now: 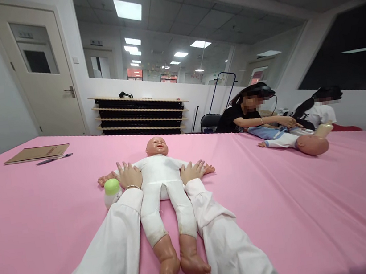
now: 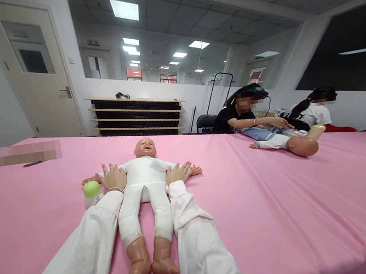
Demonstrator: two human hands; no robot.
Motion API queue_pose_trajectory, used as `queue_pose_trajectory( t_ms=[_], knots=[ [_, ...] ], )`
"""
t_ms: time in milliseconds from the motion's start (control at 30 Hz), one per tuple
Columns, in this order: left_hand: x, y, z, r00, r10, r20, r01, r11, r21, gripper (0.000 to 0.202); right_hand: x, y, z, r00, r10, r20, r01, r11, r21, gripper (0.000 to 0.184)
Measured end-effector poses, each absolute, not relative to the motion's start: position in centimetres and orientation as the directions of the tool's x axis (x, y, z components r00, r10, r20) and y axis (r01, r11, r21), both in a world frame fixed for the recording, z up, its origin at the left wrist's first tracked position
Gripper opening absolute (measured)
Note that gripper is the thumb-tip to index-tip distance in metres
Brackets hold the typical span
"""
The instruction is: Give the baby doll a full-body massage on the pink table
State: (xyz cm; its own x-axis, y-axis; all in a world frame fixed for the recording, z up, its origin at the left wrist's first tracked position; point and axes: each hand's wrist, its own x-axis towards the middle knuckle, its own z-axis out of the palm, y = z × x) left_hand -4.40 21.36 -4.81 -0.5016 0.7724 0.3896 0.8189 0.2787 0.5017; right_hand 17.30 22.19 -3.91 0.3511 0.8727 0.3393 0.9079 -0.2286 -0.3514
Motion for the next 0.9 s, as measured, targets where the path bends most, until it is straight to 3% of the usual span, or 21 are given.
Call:
queue_pose_trajectory(
  t_ms=[167,267,400,467,567,900],
  knots=[
    [-4.6,21.5,-5.2,-0.579,0.681,0.448,0.78,0.303,0.547,0.058,17.1,22.0,-3.7,0.446,0.833,0.328,0.869,-0.315,-0.383,0.062],
    [-4.5,21.3,-4.8,-0.572,0.672,0.471,0.776,0.256,0.577,0.057,17.1,21.8,-2.8,0.368,0.856,0.363,0.881,-0.196,-0.43,0.058],
    [-4.0,21.5,-4.0,-0.343,0.775,0.53,0.834,-0.008,0.552,0.055,16.6,21.7,-1.9,0.052,0.909,0.413,0.918,0.119,-0.379,0.054],
    [-3.8,21.8,-4.0,-0.166,0.87,0.464,0.835,-0.127,0.536,0.053,16.1,22.0,-2.0,-0.044,0.928,0.37,0.911,0.189,-0.366,0.051],
    [-3.8,22.3,-4.4,-0.012,0.953,0.303,0.832,-0.159,0.531,0.049,15.8,22.7,-2.6,-0.138,0.948,0.287,0.898,0.242,-0.368,0.048],
    [-4.2,21.6,-4.6,-0.304,0.898,0.317,0.845,0.101,0.525,0.047,16.8,22.3,-3.4,0.07,0.964,0.257,0.913,0.042,-0.406,0.046]
  ],
)
